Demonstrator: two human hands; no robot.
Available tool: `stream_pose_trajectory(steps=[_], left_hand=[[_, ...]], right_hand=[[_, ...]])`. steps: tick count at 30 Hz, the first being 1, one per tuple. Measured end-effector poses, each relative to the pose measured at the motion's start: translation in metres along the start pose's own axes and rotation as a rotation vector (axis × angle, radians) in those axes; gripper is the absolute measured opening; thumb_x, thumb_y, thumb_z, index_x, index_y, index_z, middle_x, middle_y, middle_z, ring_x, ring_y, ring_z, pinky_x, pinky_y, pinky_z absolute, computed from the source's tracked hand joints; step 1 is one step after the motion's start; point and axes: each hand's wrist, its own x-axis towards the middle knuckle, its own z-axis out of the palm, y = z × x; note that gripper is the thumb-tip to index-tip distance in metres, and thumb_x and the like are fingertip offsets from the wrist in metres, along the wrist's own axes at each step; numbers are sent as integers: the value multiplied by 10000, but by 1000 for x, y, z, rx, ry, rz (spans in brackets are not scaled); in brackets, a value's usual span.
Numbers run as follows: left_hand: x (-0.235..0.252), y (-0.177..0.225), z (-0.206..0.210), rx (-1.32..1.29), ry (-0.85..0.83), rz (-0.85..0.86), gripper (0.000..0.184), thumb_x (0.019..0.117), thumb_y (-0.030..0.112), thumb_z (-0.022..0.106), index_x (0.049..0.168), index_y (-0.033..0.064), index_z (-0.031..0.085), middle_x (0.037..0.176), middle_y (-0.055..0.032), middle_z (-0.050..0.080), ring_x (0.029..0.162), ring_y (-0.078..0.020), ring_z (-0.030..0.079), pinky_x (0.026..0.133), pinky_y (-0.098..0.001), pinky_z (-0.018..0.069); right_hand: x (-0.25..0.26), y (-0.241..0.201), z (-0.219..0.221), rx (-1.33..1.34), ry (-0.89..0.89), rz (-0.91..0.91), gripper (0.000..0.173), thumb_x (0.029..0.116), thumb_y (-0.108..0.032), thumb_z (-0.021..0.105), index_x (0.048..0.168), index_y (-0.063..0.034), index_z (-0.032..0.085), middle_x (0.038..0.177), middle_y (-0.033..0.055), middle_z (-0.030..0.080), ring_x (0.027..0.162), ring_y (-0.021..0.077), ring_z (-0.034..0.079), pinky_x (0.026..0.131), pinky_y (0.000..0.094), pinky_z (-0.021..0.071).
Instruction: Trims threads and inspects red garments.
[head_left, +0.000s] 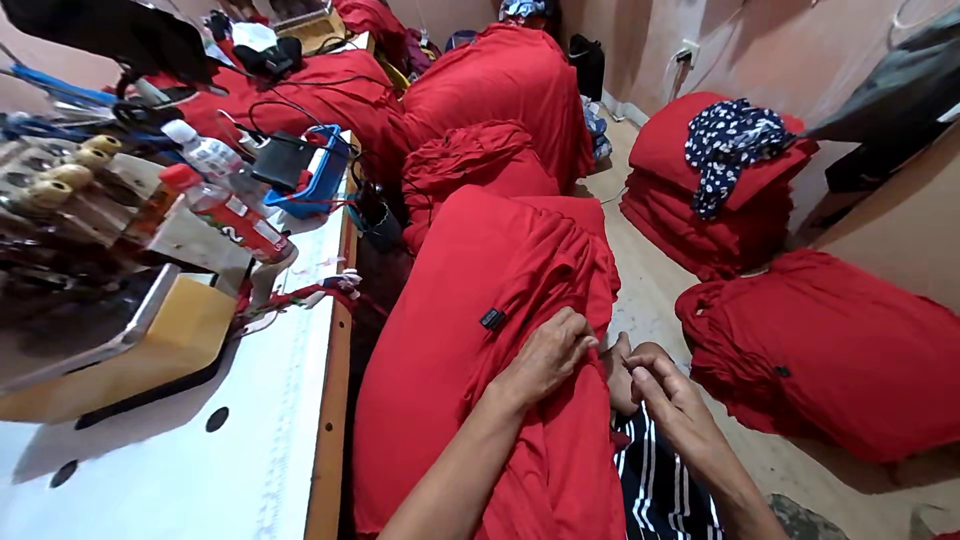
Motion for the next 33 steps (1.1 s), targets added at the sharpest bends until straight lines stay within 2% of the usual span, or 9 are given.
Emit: stream_pose_trajectory(steps=[3, 8, 13, 16, 20, 26, 29, 31, 33], left_hand=[[1, 0, 1, 1, 8, -23, 212, 1013, 89, 561, 965, -84, 675, 927, -195, 655, 842, -261, 656, 811, -365, 543], [0, 2, 0, 2, -4, -21, 209, 1008, 88, 571, 961, -82, 683, 925, -193, 658, 836, -256, 657, 800, -354, 545], [0, 2, 0, -13, -24, 19, 207, 1002, 82, 577, 953, -86, 688, 916, -195, 662, 834, -261, 662, 801, -359, 548], [0, 2, 0, -14, -31, 25, 211, 1003, 85, 575, 949, -85, 688, 916, -196, 665, 841, -266, 663, 808, -364, 547], [0, 1, 1, -14, -36, 29, 213, 1005, 91, 575, 948, -78, 690, 913, -187, 666, 840, -256, 662, 807, -359, 545], [-1, 2, 0, -17, -35, 42, 211, 1004, 86, 575, 945, -80, 690, 907, -189, 664, 838, -255, 660, 808, -349, 542], [0, 4, 0, -82, 17, 24, 218, 1010, 81, 556, 944, -83, 683, 877, -169, 655, 793, -201, 635, 775, -302, 527], [0, 8, -4, -174, 62, -88, 234, 1028, 90, 529, 968, -83, 675, 841, -128, 650, 742, -134, 610, 735, -274, 518], [1, 9, -7, -265, 119, -203, 223, 1037, 104, 517, 985, -63, 655, 765, -50, 605, 662, -48, 550, 663, -213, 479]], right_hand=[[4, -3, 4, -77, -2, -31, 290, 1033, -250, 506, 1127, -7, 636, 840, -25, 611, 707, 8, 554, 668, 211, 476], [8, -3, 10, -123, -2, -21, 249, 979, -244, 615, 1065, -24, 693, 817, -9, 659, 690, 23, 592, 662, 228, 504], [11, 4, 10, -155, 27, -72, 224, 969, -245, 609, 971, -43, 707, 764, -29, 648, 651, 23, 577, 631, 246, 491], [10, 4, 9, -162, 16, -70, 218, 951, -250, 628, 968, -47, 705, 758, -38, 644, 642, 18, 571, 620, 244, 485], [7, 1, 8, -150, -14, -66, 241, 949, -281, 639, 1001, -59, 717, 809, -27, 680, 685, 27, 617, 653, 256, 524], [7, 4, 8, -226, -11, -56, 231, 950, -283, 613, 933, -76, 716, 722, -42, 627, 620, 57, 568, 612, 315, 480], [6, 4, 7, -217, 3, -48, 244, 955, -280, 611, 966, -59, 714, 734, -27, 636, 622, 56, 569, 610, 307, 485], [6, 2, 6, -149, 44, -14, 238, 978, -244, 607, 1011, -25, 692, 750, -30, 624, 624, 24, 541, 613, 251, 471], [7, 4, 4, -10, 102, 44, 181, 988, -186, 589, 1009, -23, 663, 739, -73, 589, 606, -36, 506, 595, 167, 446]])
